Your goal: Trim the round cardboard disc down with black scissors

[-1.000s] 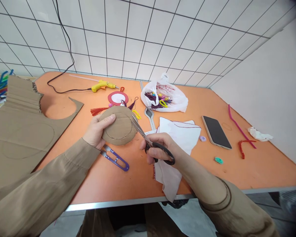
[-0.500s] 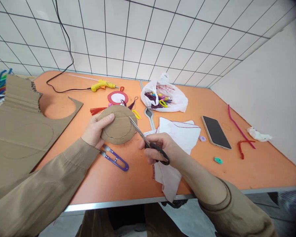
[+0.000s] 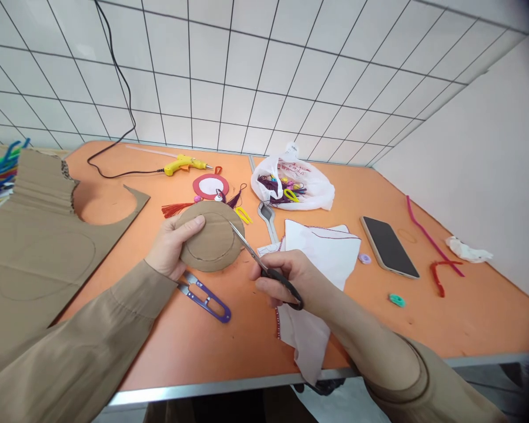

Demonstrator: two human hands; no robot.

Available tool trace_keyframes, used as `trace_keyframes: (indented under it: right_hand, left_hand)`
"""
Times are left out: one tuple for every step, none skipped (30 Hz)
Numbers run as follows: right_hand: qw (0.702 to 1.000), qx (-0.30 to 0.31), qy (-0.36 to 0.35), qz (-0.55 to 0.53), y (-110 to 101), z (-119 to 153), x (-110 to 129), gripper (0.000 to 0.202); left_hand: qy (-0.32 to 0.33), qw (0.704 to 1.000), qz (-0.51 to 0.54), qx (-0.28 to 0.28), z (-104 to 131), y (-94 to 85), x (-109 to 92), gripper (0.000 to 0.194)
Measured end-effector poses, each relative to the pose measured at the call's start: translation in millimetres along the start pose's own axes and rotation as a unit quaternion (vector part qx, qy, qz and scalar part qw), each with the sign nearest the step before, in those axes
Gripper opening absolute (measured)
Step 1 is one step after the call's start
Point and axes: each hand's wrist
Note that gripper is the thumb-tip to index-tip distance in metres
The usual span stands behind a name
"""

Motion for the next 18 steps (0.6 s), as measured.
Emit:
trace_keyframes:
  right_hand:
    - [1.0,0.0,0.002,0.001,-0.1,-0.1,-0.1,0.015]
    - [1.0,0.0,0.004,0.003,-0.1,-0.4,-0.3,0.015]
    - [1.0,0.001,0.006,0.004,-0.1,-0.7,-0.7,0.014]
    - [1.0,0.001,0.006,0.005,0.0,-1.1,-1.2,0.014]
    - [1.0,0.001,0.003,0.006,0.1,-1.5,-1.7,0.013]
    - [1.0,0.002,0.0,0.007,0.2,-1.7,-2.3,0.013]
    - [1.0,0.003,-0.004,0.007,0.2,-1.9,-2.8,0.012]
    - [1.0,0.004,-0.007,0.006,0.2,-2.0,-3.2,0.011]
    - [1.0,0.005,-0.01,0.004,0.0,-1.9,-3.4,0.011]
    - [1.0,0.007,-0.012,0.003,-0.1,-1.7,-3.4,0.011]
    - [1.0,0.008,-0.011,0.0,-0.3,-1.4,-3.1,0.011]
    - [1.0,0.01,-0.008,-0.002,-0.5,-1.2,-2.7,0.011]
    - [1.0,0.011,-0.005,-0.003,-0.6,-1.0,-2.0,0.011]
    - [1.0,0.012,0.0,-0.003,-0.6,-0.9,-1.2,0.011]
    - [1.0,0.013,0.007,-0.003,-0.5,-0.9,-0.4,0.012]
    - [1.0,0.014,0.013,-0.004,-0.3,-1.0,0.3,0.013]
    - [1.0,0.014,0.018,-0.005,0.0,-1.2,0.9,0.014]
    - [1.0,0.014,0.023,-0.007,0.3,-1.4,1.4,0.016]
  left_hand:
    - [-0.002,1.0,0.0,0.0,-0.2,-0.4,0.1,0.031]
    - [-0.004,1.0,0.001,0.0,-0.4,-0.8,0.2,0.03]
    - [-0.005,1.0,0.002,0.0,-0.6,-1.1,0.4,0.03]
    - [-0.006,1.0,0.003,0.001,-0.8,-1.4,0.6,0.03]
    - [-0.007,1.0,0.003,0.001,-0.9,-1.5,0.8,0.03]
    - [-0.007,1.0,0.005,0.0,-0.9,-1.6,0.9,0.031]
    - [-0.009,1.0,0.007,-0.002,-0.7,-1.5,1.1,0.031]
    - [-0.01,1.0,0.009,-0.005,-0.5,-1.3,1.1,0.031]
    - [-0.012,1.0,0.012,-0.009,-0.3,-1.1,1.0,0.031]
    - [-0.014,1.0,0.015,-0.012,-0.2,-0.8,0.9,0.031]
    - [-0.015,1.0,0.018,-0.015,0.0,-0.5,0.5,0.031]
    - [-0.017,1.0,0.021,-0.017,0.0,-0.1,0.1,0.031]
    - [-0.019,0.999,0.024,-0.019,0.0,0.4,-0.5,0.03]
    - [-0.021,0.999,0.028,-0.022,-0.2,0.9,-1.1,0.028]
    - [-0.024,0.999,0.032,-0.025,-0.3,1.4,-1.7,0.027]
    - [-0.026,0.999,0.035,-0.028,-0.5,1.8,-2.3,0.026]
    - [-0.027,0.998,0.038,-0.031,-0.6,2.1,-2.8,0.026]
    - [-0.027,0.998,0.04,-0.032,-0.8,2.2,-3.0,0.025]
Point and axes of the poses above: each hand's wrist, its own z-axis away from the middle knuckle, its own y-axis out of the palm, x = y × z, and after that the axes turned 4 degrees about -y, right-handed
